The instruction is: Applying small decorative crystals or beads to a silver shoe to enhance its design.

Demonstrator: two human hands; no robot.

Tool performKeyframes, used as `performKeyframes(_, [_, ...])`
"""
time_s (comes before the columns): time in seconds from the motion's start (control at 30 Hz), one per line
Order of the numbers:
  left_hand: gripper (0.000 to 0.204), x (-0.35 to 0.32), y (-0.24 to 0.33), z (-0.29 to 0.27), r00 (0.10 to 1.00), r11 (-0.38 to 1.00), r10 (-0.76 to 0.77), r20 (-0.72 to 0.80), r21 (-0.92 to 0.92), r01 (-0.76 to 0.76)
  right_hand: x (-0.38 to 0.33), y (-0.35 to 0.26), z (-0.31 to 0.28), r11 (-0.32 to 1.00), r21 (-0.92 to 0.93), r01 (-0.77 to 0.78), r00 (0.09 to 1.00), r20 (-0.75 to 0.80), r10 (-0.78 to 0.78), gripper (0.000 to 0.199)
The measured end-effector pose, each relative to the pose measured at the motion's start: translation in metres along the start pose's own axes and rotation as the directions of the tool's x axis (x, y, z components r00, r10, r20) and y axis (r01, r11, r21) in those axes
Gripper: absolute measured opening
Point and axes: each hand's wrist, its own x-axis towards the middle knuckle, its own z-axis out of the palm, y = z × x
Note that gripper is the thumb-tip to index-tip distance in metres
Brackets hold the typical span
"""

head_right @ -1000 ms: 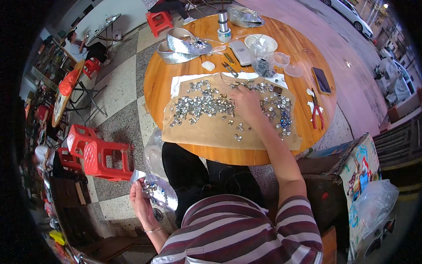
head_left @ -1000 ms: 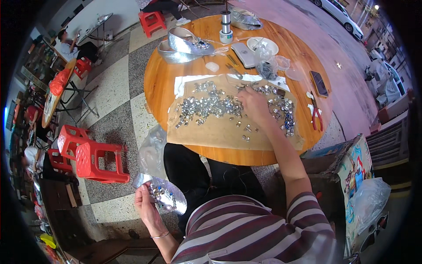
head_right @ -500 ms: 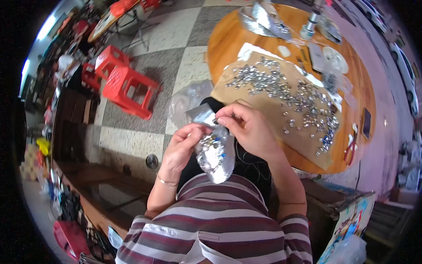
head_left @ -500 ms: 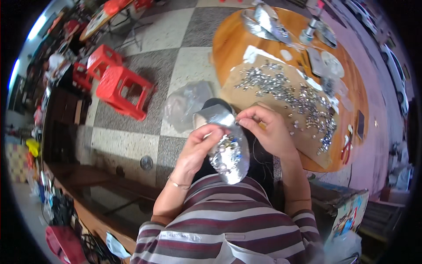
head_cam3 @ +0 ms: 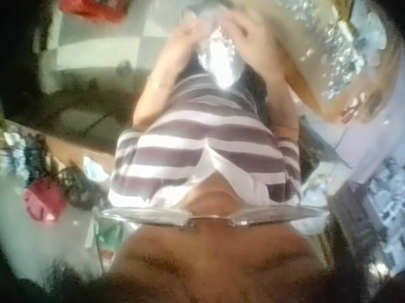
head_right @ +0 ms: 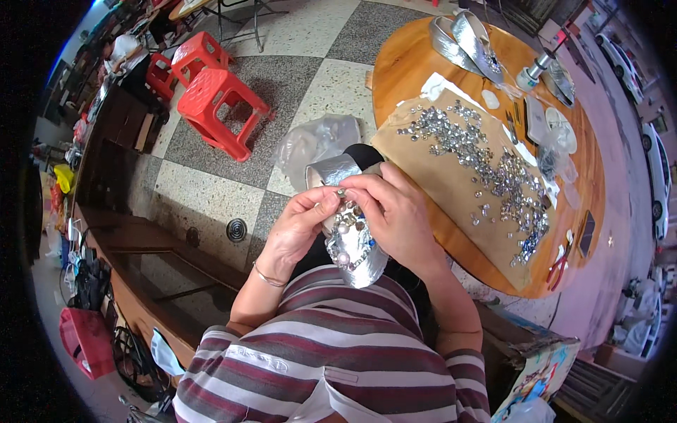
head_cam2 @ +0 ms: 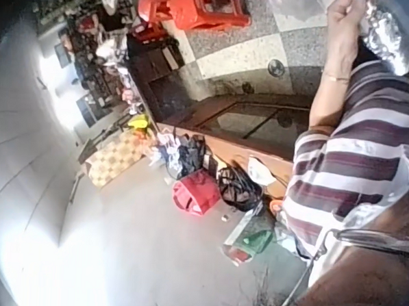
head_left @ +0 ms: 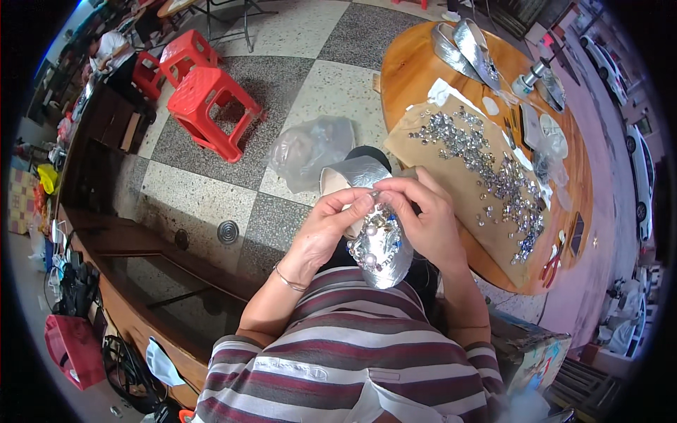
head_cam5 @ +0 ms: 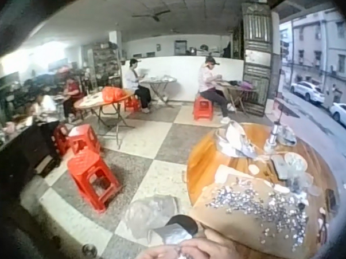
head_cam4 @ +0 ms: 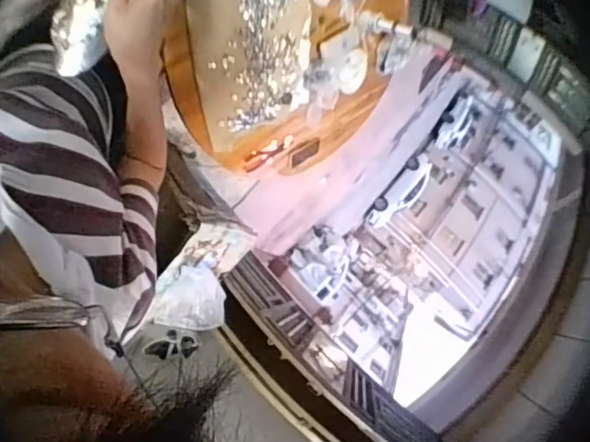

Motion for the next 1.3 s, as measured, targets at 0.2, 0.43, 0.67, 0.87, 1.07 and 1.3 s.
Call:
performKeyframes(0.2, [0.025,-0.003,0.011,-0.003,1.0,1.0,-0.008,-0.004,0.01,0.008,0.003,-0.002,0.005,0.999,0.033,0.025,1.0,-0.018,-0.024,0.012])
performKeyframes(0.43, [0.029,-0.009,0.021,-0.002,1.0,0.994,-0.025,-0.017,-0.105,0.023,0.0,-0.016,0.008,1.0,-0.015,0.027,0.997,-0.073,-0.028,0.013])
performKeyframes(0.67, [0.021,-0.013,0.019,0.001,0.992,0.996,0.094,-0.082,0.012,-0.093,-0.005,-0.021,0.013,0.999,0.046,-0.011,0.99,-0.142,0.017,0.012])
performKeyframes(0.87, [0.019,-0.021,0.012,0.016,0.842,0.746,0.53,-0.099,0.528,-0.407,-0.017,-0.002,0.027,0.949,0.309,-0.057,0.984,-0.143,0.106,0.013])
performKeyframes(1.07, [0.019,-0.03,0.021,0.018,0.679,0.388,0.732,0.058,0.784,-0.485,-0.023,-0.001,0.036,0.804,0.585,-0.109,0.973,-0.103,0.207,0.013])
performKeyframes(1.3, [0.015,-0.028,0.016,0.014,0.77,0.628,0.631,-0.095,0.646,-0.435,-0.023,-0.005,0.038,0.814,0.564,-0.138,0.95,-0.157,0.269,0.014])
